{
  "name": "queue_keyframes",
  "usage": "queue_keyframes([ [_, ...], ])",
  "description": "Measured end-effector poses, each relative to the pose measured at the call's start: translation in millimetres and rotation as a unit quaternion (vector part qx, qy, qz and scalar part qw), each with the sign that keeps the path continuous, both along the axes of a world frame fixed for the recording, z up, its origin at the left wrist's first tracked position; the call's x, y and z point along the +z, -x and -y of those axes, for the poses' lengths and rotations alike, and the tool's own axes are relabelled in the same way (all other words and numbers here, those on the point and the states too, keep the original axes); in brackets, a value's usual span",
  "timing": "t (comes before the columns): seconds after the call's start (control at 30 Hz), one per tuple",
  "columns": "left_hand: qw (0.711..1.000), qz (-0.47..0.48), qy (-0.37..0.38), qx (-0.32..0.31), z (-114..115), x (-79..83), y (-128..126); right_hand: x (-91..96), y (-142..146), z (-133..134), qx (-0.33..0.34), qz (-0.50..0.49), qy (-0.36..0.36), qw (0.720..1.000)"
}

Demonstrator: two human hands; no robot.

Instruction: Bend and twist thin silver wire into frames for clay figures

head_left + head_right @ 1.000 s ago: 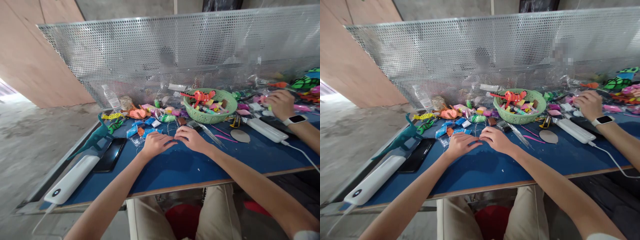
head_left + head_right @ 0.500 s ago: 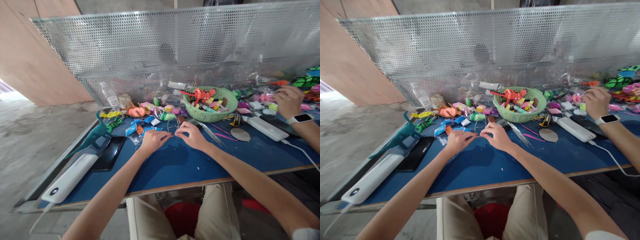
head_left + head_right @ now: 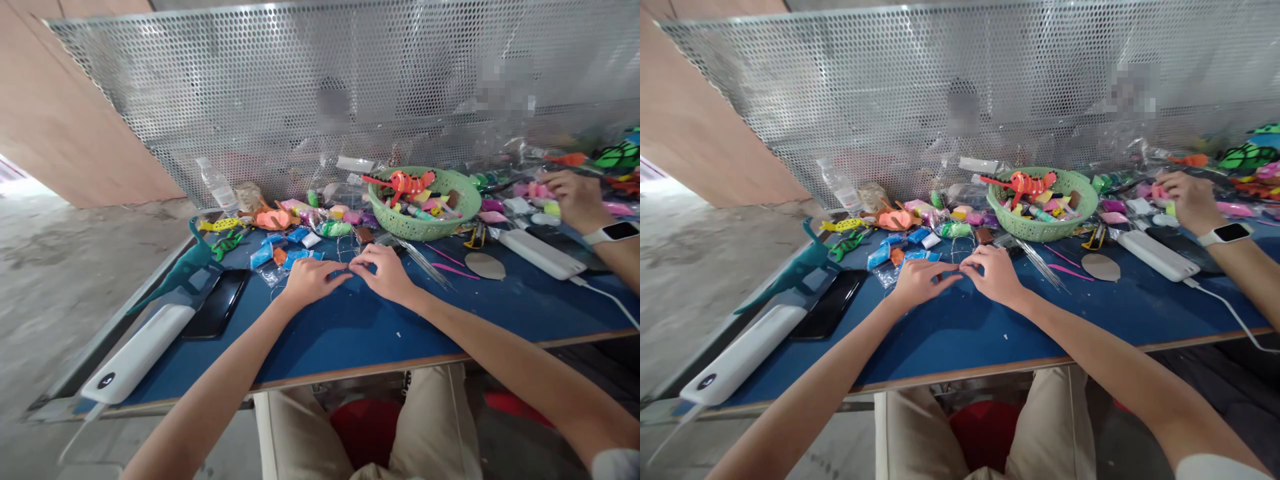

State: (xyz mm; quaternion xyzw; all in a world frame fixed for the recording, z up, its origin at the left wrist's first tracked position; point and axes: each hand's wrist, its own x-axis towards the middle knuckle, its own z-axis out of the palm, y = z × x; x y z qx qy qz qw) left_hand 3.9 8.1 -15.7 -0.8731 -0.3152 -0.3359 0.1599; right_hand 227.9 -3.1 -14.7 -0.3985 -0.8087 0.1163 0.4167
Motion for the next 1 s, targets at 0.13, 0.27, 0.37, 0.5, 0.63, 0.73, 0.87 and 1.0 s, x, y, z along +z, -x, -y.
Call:
queue_keyframes([
  [0.13, 1.000, -0.001, 0.013, -0.001, 1, 2.0, 0, -1.3, -1, -2, 0.006, 0.003, 0.002, 1.000],
  [0.27, 1.000, 0.001, 0.016, 0.004, -1, -1.0, 1, -3.8, -1, -4, 0.002, 0.013, -0.005, 1.000],
  [0.37, 0.999, 0.019, 0.043, -0.002, -5, -2.9, 2, -4.7, 0, -6, -0.003, 0.026, -0.022, 0.999],
  [0.5, 0.997, 0.037, 0.074, 0.002, -5, -0.7, 0, -2.0, 0, -5, -0.004, 0.014, -0.019, 1.000],
  [0.63, 1.000, 0.011, 0.020, 0.009, 0, 3.8, -3, 1.5, 0, -6, -0.004, -0.009, -0.014, 1.000],
  [0.73, 0.999, -0.027, -0.033, 0.019, 4, 6.8, -6, 1.7, 0, -8, -0.005, -0.016, -0.014, 1.000],
  [0.87, 0.995, -0.059, -0.080, 0.023, 6, 9.8, -8, 1.2, -2, -11, 0.009, -0.012, -0.014, 1.000],
  [1.0, 0.991, -0.087, -0.103, 0.021, 7, 13.2, -6, 2.9, -6, -11, 0.021, -0.015, -0.010, 1.000],
])
